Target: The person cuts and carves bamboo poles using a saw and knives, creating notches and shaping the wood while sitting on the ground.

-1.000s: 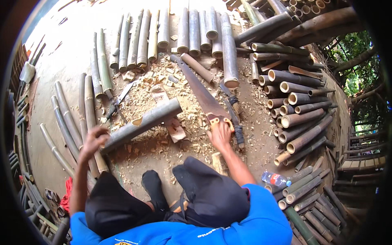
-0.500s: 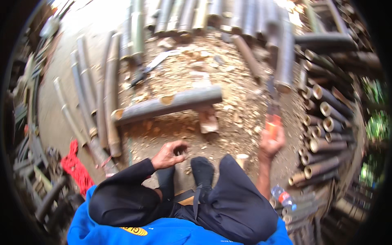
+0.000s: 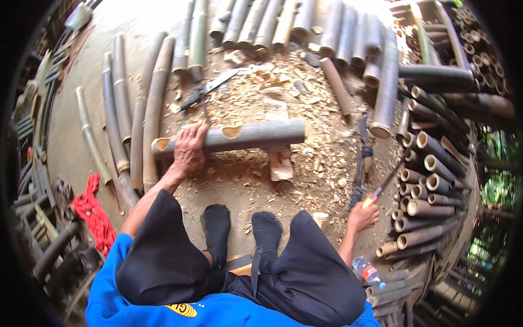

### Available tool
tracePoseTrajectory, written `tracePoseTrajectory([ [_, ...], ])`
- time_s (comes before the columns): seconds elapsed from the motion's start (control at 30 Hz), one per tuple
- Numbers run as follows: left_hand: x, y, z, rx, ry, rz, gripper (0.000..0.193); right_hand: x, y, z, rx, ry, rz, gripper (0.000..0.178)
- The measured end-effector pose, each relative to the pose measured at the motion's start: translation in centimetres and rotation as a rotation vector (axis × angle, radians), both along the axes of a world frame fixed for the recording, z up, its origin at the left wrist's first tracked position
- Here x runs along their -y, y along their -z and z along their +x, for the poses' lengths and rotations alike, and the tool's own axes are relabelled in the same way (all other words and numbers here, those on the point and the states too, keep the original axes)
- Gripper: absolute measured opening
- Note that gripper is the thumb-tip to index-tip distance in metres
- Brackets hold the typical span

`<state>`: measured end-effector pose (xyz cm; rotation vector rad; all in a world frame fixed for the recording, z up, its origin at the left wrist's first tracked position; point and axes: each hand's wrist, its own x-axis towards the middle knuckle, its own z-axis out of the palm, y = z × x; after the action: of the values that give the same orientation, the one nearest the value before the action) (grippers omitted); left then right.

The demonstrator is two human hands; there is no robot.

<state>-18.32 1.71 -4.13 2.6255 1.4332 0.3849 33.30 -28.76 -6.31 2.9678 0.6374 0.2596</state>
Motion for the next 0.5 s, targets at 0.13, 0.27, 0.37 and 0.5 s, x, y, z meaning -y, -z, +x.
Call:
tracePoseTrajectory([
  [0.13, -4.0, -5.9, 2.8, 0.118, -0.014, -0.674, 0.082, -5.3, -4.5, -5.8, -0.188, -0.405, 0.284, 0.056],
  [0.27, -6.4, -9.2, 2.7, 0.31, 0.047, -1.089, 0.08, -12.1, -2.0, -14.0, -0.604, -0.651, 0.188, 0.079],
  [0.37, -5.4, -8.3, 0.4, 0.503, -0.051, -1.323, 0.08, -16.8, -1.2, -19.3, -0.757, -0.791, 0.06, 0.098],
  [0.5, -4.0, -5.7, -0.6, 0.618, -0.042, -1.402, 0.083, -16.8, 1.7, -18.6, -0.841, -0.792, 0.265, 0.093],
])
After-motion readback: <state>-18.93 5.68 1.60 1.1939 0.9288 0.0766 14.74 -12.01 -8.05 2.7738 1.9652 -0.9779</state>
